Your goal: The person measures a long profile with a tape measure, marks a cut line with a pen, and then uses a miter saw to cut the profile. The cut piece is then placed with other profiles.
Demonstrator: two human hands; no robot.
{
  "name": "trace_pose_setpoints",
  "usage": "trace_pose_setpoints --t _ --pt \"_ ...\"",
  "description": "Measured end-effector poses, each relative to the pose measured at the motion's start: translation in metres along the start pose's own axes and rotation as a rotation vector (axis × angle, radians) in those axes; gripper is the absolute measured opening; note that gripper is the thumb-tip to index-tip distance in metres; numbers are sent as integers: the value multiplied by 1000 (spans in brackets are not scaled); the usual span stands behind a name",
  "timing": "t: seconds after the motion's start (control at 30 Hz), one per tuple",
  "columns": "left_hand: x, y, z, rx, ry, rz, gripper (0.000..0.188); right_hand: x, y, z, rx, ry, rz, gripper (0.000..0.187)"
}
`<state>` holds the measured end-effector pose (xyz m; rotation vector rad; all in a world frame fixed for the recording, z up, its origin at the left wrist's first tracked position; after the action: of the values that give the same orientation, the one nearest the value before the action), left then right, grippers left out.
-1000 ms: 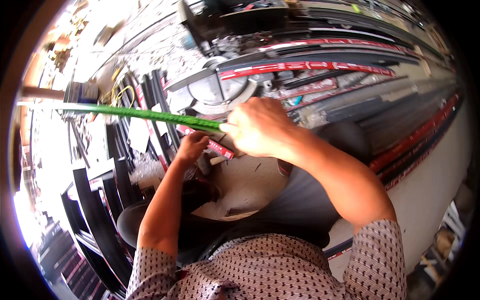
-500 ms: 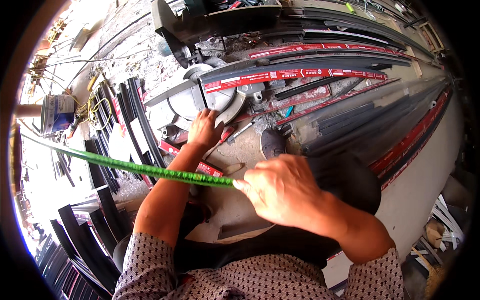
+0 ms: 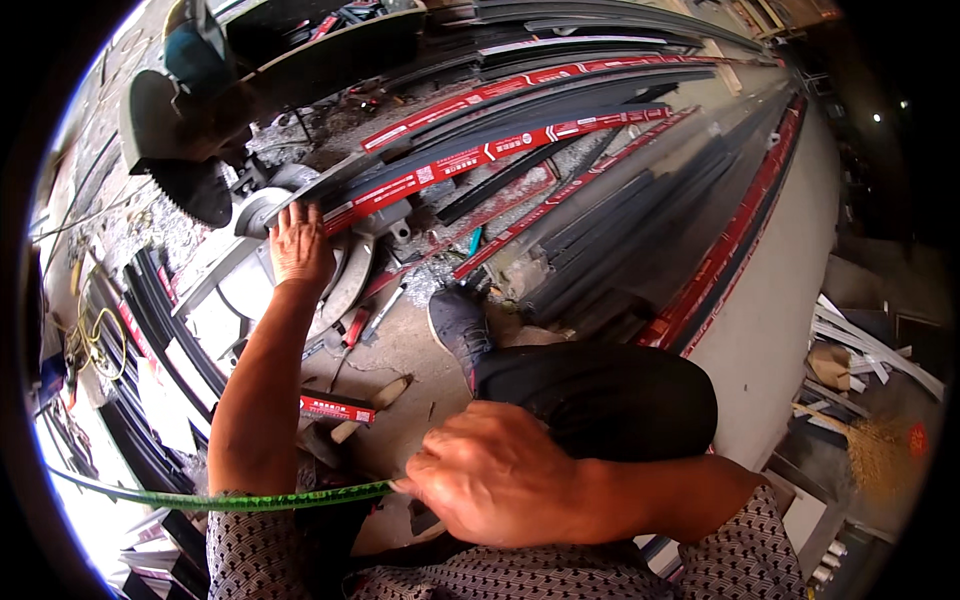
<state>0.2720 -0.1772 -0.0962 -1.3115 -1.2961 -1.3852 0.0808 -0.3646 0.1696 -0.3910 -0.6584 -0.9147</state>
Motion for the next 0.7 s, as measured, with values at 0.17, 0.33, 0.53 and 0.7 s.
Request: trace_pose_setpoints --t 0.17,0.33,0.53,0.7 --pt "-7 5 0 3 18 63 38 -3 1 4 -16 -6 22 26" --pt "-12 -19 9 -28 39 107 38 -6 3 7 20 -49 -16 26" --pt "9 -73 57 72 -13 288 39 -6 -3 16 54 -91 -58 25" --pt "43 -127 162 137 202 354 50 -6 -1 18 91 -116 -69 26"
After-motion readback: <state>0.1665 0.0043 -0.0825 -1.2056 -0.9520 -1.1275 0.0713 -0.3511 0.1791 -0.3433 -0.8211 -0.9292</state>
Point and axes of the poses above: each hand's wrist, its own y-axis towards the middle knuckle, its own x-axis out of the back of the hand, z = x × y, the point moved 5 cm from there along y, towards the middle knuckle, and after that the axes turned 8 degrees about -z, right-handed, at the moved point
